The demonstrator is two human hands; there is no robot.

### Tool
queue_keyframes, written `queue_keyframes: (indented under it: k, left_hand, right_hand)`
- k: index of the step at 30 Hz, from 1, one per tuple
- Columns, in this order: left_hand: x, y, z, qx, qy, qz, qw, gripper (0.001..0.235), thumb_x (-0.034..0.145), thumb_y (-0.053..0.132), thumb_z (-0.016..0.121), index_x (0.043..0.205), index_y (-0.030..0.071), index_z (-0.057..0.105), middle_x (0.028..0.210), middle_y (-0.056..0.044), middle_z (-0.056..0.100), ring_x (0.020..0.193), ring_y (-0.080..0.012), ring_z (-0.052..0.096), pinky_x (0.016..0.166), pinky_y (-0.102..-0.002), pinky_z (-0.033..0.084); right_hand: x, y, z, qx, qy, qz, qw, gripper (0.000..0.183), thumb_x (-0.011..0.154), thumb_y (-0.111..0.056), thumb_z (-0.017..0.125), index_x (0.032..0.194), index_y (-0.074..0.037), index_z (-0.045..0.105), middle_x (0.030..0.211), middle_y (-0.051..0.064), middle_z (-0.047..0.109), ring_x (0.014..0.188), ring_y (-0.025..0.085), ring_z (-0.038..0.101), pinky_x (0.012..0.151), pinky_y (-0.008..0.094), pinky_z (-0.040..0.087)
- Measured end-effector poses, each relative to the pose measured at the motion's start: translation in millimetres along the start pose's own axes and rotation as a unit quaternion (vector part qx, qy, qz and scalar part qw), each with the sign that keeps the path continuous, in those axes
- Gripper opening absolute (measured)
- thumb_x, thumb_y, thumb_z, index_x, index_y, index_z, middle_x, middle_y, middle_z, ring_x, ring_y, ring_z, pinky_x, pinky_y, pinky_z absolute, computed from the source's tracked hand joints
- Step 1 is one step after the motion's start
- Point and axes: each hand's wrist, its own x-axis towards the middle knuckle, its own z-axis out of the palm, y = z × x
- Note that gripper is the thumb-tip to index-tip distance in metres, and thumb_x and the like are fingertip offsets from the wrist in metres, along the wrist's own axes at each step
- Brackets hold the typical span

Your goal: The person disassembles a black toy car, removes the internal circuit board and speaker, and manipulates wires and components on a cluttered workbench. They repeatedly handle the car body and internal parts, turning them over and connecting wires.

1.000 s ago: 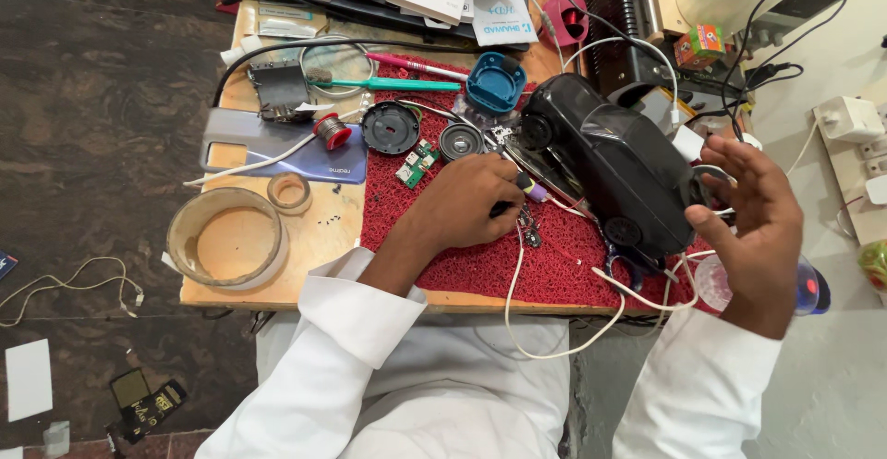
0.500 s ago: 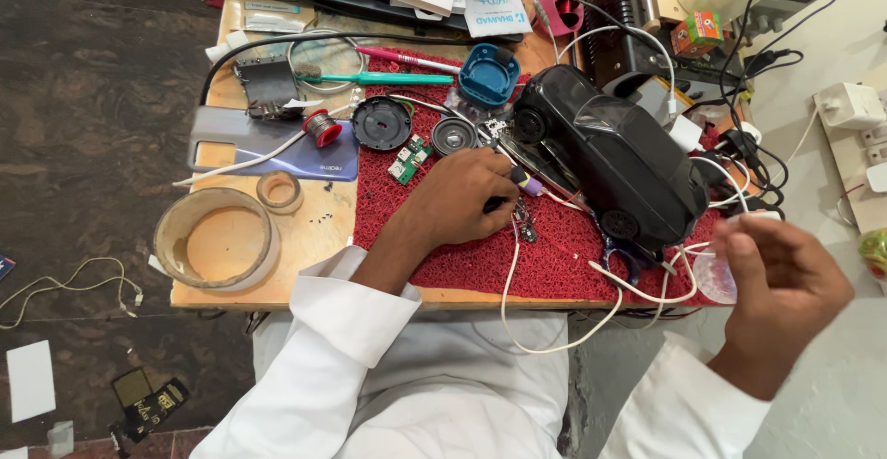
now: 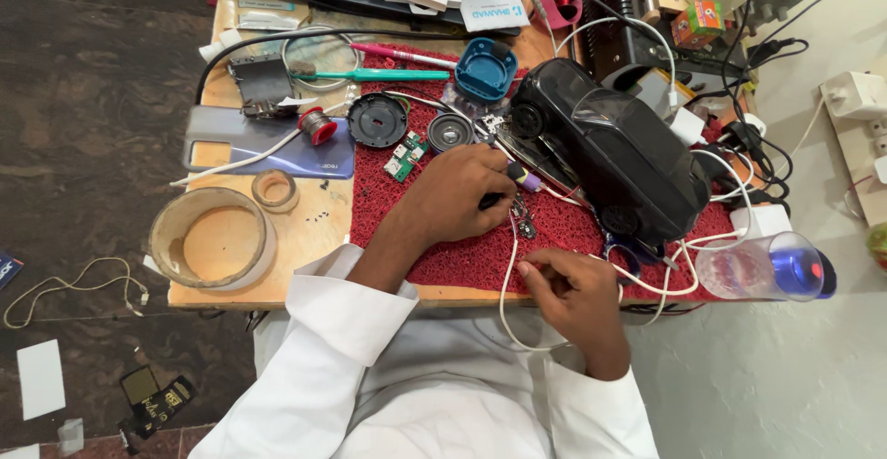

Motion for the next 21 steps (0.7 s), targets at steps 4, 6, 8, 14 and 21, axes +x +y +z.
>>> queue_keyframes:
  k: [4, 6, 8, 14, 21]
  left_hand:
    - [0, 0, -1, -0.007, 0.002, 0.002, 1.000, 0.009, 0.072, 0.012, 0.079, 0.077, 0.008, 0.074, 0.083, -0.006, 0.064, 0.085, -0.0281, 0.064, 0.077, -0.043, 0.051]
    - [0, 0, 0, -0.008, -0.003, -0.001, 1.000, 0.008, 0.071, 0.012, 0.079, 0.077, 0.008, 0.074, 0.083, -0.006, 0.065, 0.085, -0.0281, 0.064, 0.077, -0.043, 0.051]
    - [0, -1, 0, -0.008, -0.005, -0.001, 1.000, 0.008, 0.071, 0.012, 0.078, 0.076, 0.007, 0.074, 0.083, -0.007, 0.065, 0.085, -0.0282, 0.064, 0.077, -0.043, 0.052]
    - [1, 0, 0, -0.010, -0.001, 0.003, 1.000, 0.008, 0.072, 0.011, 0.077, 0.078, 0.006, 0.075, 0.084, -0.007, 0.067, 0.084, -0.0289, 0.065, 0.076, -0.043, 0.052]
    - [1, 1, -2, -0.008, -0.005, 0.002, 1.000, 0.008, 0.073, 0.011, 0.077, 0.078, 0.006, 0.075, 0.083, -0.008, 0.067, 0.084, -0.0292, 0.065, 0.077, -0.043, 0.052]
  right_hand:
    - [1, 11, 7, 0.022, -0.002, -0.002, 1.000, 0.005, 0.085, -0.005, 0.077, 0.087, -0.002, 0.075, 0.057, 0.002, 0.063, 0.042, 0.004, 0.048, 0.041, 0.024, 0.033]
    - [-1, 16, 9, 0.031, 0.007, -0.010, 0.999, 0.003, 0.085, -0.004, 0.076, 0.086, -0.002, 0.075, 0.057, 0.001, 0.063, 0.043, 0.003, 0.047, 0.041, 0.023, 0.033]
    - [-4, 19, 11, 0.044, 0.018, -0.007, 0.999, 0.003, 0.087, -0.003, 0.075, 0.086, -0.001, 0.074, 0.057, 0.001, 0.062, 0.044, 0.003, 0.046, 0.042, 0.023, 0.032]
    - [-5, 20, 13, 0.056, 0.021, -0.005, 0.998, 0.003, 0.087, -0.003, 0.075, 0.086, 0.000, 0.074, 0.058, 0.000, 0.063, 0.045, 0.003, 0.048, 0.042, 0.022, 0.032]
    - [-4, 18, 14, 0.049, 0.019, -0.009, 0.999, 0.003, 0.087, -0.002, 0.074, 0.085, 0.000, 0.074, 0.058, 0.001, 0.063, 0.045, 0.004, 0.048, 0.042, 0.023, 0.032]
